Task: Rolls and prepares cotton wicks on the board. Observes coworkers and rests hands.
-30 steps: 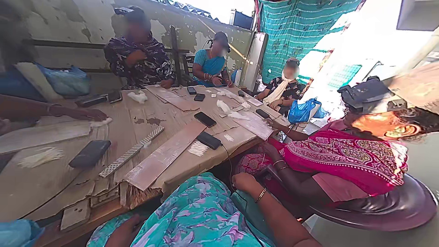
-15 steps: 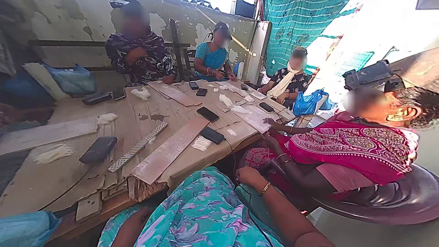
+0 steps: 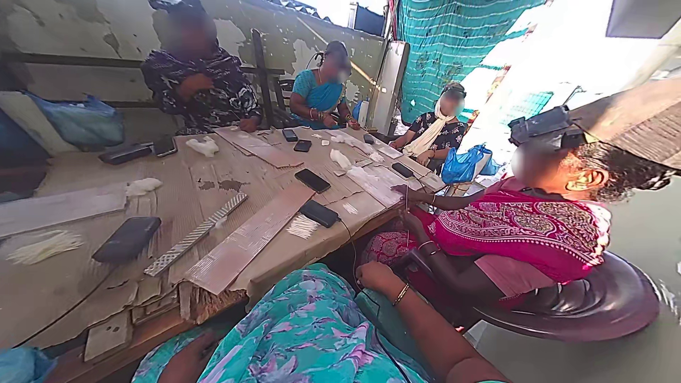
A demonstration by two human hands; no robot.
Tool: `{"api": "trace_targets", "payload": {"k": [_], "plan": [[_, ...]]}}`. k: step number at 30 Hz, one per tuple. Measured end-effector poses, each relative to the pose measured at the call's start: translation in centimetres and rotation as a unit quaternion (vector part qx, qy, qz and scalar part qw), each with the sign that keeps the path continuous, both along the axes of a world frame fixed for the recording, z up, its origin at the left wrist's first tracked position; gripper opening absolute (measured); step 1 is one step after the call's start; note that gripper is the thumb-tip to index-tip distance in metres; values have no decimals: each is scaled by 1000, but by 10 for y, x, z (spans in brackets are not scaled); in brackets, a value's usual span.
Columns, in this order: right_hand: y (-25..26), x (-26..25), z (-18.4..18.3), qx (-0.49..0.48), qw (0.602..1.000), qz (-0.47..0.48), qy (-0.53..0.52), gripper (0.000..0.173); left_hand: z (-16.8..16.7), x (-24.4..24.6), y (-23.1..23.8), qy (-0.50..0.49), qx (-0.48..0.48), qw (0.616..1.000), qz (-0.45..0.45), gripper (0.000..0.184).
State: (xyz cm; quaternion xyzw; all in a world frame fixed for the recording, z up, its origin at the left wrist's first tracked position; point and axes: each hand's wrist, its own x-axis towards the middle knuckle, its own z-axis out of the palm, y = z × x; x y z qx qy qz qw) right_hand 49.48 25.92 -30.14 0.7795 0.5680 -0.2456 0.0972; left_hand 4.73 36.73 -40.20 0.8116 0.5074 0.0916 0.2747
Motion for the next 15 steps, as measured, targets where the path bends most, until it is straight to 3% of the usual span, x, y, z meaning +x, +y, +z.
{"api": "trace_targets", "payload": {"k": [8, 10, 11, 12, 13, 14, 15], "plan": [[1, 0, 0, -5, 1000, -1, 1, 33, -7, -2, -4, 0, 39, 999, -23, 29], [1, 0, 1, -5, 1000, -3, 3, 34, 28, 10, -32, 48, 75, 995, -41, 30], [1, 0, 3, -8, 1000, -4, 4, 34, 83, 34, -46, 153, -113, 982, 8, 38], [1, -1, 4, -11, 1000, -3, 3, 34, 100, 44, -49, 161, -193, 967, 35, 41], [0, -1, 4, -11, 1000, -1, 0, 33, 78, 33, -47, 112, -152, 982, 11, 39], [0, -2, 4, -11, 1000, 3, -5, 32, 23, 12, -33, 2, -27, 999, -41, 34], [1, -2, 5, -14, 1000, 6, -9, 31, -20, -1, -11, -62, -8, 995, -72, 36]]}}
